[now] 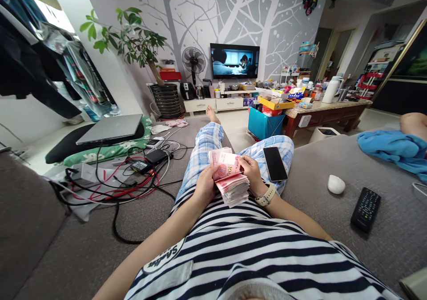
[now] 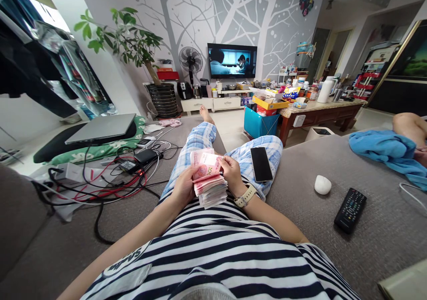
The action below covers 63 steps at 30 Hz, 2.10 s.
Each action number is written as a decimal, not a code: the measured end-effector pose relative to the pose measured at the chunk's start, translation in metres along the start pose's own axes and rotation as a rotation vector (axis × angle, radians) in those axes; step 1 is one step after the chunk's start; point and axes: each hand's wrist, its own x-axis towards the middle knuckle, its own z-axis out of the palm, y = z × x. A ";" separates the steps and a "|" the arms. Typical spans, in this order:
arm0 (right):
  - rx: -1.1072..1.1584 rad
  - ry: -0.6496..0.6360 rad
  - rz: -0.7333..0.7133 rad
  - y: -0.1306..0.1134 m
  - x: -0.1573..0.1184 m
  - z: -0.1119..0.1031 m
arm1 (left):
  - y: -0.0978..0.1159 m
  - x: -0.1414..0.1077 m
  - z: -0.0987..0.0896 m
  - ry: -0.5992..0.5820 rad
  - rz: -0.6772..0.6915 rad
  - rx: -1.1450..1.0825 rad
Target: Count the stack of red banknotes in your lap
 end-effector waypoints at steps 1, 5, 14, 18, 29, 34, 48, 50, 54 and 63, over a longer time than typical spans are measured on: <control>0.002 0.001 -0.006 0.000 0.000 0.000 | -0.002 0.002 -0.001 0.015 0.012 -0.002; 0.002 0.006 -0.026 -0.001 -0.001 0.000 | -0.005 0.007 -0.003 0.022 0.017 -0.039; -0.003 -0.002 -0.049 -0.005 -0.005 0.001 | 0.003 0.000 0.004 0.044 0.038 0.016; 0.004 0.000 -0.052 -0.009 -0.006 0.002 | 0.005 -0.003 0.006 0.067 0.024 -0.009; 0.022 0.000 -0.051 -0.014 -0.006 0.003 | 0.008 -0.006 0.009 0.061 0.021 -0.006; 0.031 -0.002 -0.049 -0.014 -0.006 0.003 | 0.007 -0.005 0.008 0.037 0.023 0.008; 0.039 -0.020 -0.026 -0.010 -0.004 0.002 | 0.004 0.000 0.003 -0.001 0.049 0.050; 0.035 -0.019 -0.033 -0.010 -0.004 0.002 | 0.003 0.001 0.002 -0.004 0.053 0.043; 0.083 -0.080 -0.006 -0.008 -0.004 0.002 | 0.000 0.002 0.000 0.000 0.053 0.012; 0.002 -0.012 -0.046 -0.009 -0.002 0.001 | -0.001 0.000 0.001 -0.045 0.012 -0.016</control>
